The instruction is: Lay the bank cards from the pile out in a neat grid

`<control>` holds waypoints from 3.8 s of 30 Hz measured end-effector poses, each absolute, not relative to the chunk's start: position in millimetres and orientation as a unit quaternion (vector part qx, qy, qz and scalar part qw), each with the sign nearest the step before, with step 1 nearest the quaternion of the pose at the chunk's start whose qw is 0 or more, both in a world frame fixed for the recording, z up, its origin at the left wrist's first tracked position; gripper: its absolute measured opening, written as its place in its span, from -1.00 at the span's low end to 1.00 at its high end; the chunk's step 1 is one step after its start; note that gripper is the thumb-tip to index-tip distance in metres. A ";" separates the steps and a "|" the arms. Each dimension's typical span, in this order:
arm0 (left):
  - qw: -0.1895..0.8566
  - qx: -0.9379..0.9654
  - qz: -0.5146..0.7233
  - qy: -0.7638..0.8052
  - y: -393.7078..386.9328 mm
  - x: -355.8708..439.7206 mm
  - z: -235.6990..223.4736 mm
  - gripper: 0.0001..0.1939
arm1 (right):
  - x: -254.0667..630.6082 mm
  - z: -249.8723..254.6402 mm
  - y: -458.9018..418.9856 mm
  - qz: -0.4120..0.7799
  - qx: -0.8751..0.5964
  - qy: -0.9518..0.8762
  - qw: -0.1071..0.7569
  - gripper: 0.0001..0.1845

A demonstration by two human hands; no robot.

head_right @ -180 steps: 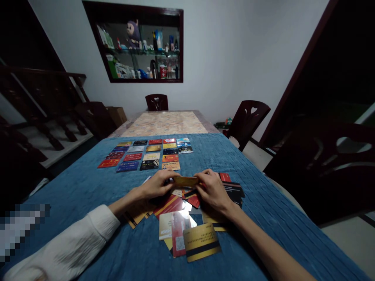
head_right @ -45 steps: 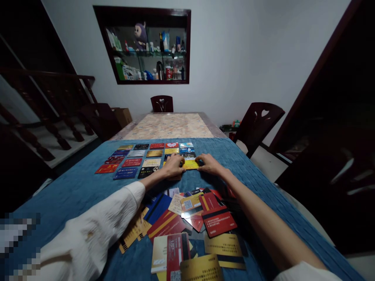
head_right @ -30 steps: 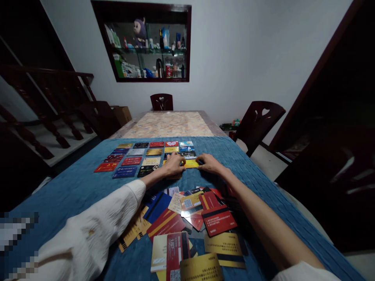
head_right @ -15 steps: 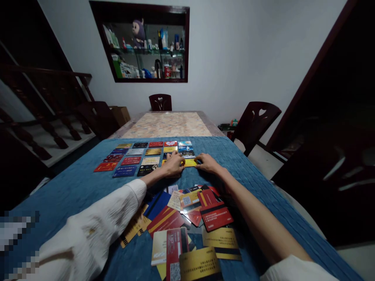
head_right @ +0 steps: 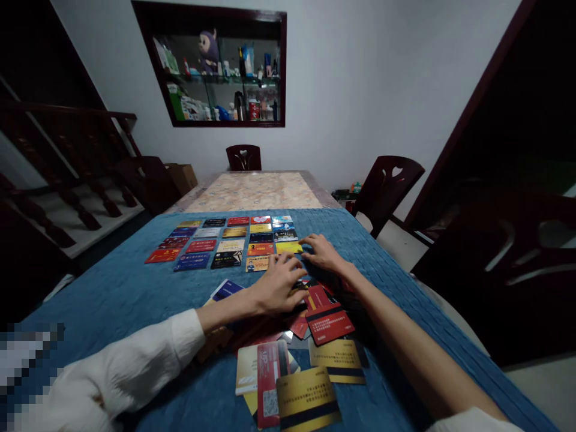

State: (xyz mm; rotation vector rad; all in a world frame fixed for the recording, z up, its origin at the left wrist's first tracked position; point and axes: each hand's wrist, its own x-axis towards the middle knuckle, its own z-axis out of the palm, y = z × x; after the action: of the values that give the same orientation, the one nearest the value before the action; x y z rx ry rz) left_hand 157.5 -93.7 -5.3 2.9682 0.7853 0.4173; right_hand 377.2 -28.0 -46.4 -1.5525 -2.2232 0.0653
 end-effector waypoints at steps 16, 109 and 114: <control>-0.025 0.979 0.084 0.183 -158.1 169.0 -14.2 -0.40 | 368.5 -49.1 -112.9 0.020 -0.524 -0.819 0.234 -0.72; 0.194 0.898 0.288 0.269 -112.8 131.1 1.2 -0.82 | 337.3 -25.8 -170.8 -0.111 -0.483 -0.798 0.343 -0.84; 0.235 0.854 0.355 0.298 -110.7 130.6 0.7 -0.79 | 342.4 -28.8 -168.4 -0.083 -0.519 -0.777 0.347 -0.80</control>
State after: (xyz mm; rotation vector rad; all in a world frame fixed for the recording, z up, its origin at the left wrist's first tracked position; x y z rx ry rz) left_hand 130.6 -110.7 0.7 2.3447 0.8177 0.9737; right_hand 342.4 -168.4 -28.8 -1.3471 -2.0152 -0.2147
